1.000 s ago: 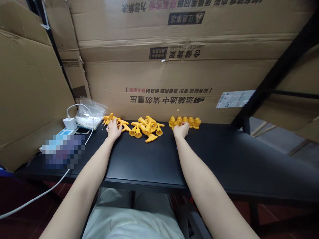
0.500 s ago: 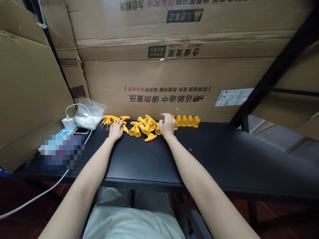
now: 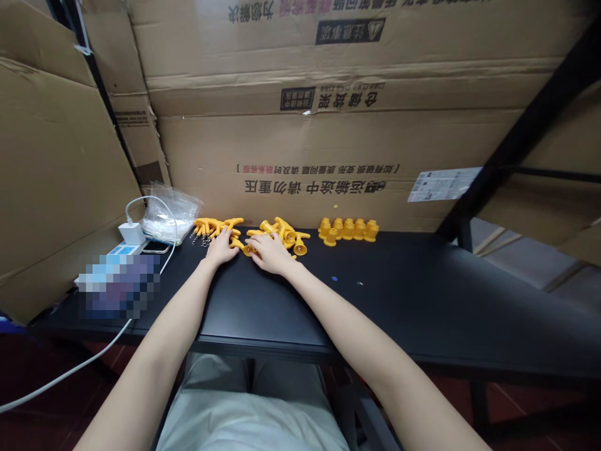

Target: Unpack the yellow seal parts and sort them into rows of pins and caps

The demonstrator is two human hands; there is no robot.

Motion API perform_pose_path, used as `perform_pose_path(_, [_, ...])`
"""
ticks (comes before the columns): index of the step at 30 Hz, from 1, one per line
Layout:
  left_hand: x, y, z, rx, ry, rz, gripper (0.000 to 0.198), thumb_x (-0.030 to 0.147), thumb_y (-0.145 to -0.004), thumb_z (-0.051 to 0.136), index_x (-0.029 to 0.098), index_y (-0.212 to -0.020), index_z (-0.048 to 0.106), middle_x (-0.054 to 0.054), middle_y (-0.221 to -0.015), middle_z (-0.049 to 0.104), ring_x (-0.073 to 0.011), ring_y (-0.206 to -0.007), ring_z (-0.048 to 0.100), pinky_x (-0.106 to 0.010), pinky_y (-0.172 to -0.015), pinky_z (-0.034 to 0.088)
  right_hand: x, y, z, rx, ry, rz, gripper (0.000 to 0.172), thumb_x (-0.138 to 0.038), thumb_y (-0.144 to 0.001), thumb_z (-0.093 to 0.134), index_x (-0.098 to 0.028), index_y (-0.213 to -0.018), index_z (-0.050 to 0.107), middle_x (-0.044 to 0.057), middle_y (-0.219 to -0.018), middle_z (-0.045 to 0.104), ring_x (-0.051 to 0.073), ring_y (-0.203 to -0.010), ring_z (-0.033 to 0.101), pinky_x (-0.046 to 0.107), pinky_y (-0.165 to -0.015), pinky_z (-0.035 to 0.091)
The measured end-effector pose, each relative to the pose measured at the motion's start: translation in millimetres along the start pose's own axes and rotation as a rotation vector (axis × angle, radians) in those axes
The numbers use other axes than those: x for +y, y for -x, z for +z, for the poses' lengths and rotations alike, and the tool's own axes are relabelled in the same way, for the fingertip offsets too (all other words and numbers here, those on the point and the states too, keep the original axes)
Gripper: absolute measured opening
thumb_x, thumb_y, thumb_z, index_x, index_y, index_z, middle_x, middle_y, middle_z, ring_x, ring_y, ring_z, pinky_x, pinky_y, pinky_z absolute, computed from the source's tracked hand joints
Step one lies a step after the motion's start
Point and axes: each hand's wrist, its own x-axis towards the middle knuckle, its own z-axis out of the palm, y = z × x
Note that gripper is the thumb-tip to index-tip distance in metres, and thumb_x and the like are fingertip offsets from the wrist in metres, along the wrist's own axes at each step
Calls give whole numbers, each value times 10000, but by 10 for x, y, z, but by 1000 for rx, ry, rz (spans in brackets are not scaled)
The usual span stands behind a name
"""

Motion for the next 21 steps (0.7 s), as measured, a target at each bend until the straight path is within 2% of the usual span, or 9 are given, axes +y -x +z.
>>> perform_pose_path(3, [-18, 17, 13, -2, -28, 20, 482, 271, -771, 638, 236, -1242, 544, -99, -1407, 483, -226, -1244, 509, -392, -1046, 406, -54, 0, 24, -75, 60, 11, 336, -197, -853, 525, -174, -1183, 582, 134, -1143, 644, 287, -1078, 546, 479, -941, 318])
perform_pose_path(7, [19, 28, 10, 58, -67, -50, 360, 291, -831, 593, 260, -1190, 581, -77, -1347, 541, -229, -1177, 563, -395, -996, 455, -71, -13, 29, -63, 113, 27, 235, -186, -868, 494, -165, -1065, 619, 137, -1053, 659, 285, -1018, 559, 486, -938, 309])
perform_pose_path(13, [92, 14, -38, 103, -124, -128, 263, 193, -875, 463, 222, -1074, 631, -100, -1250, 589, -240, -1092, 598, -401, -955, 485, -126, -25, 13, -65, 164, 51, 208, -161, -861, 471, -135, -994, 628, 147, -1001, 654, 286, -982, 554, 514, -976, 267])
perform_pose_path(17, [110, 13, -53, 148, -143, -174, 250, 192, -846, 469, 198, -1033, 635, -154, -1203, 556, -296, -1065, 593, -439, -916, 495, -133, -31, 26, -47, 148, 41, 232, -242, -883, 507, -155, -1066, 621, 143, -1027, 649, 287, -1004, 547, 543, -994, 243])
perform_pose_path(21, [122, 22, -57, 139, -167, -255, 310, 194, -820, 500, 144, -1117, 572, -191, -1203, 509, -327, -1145, 537, -452, -941, 471, -116, -59, 89, -42, 164, 36, 256, -199, -910, 484, -206, -1128, 618, 113, -1022, 658, 264, -1017, 548, 564, -1018, 212])
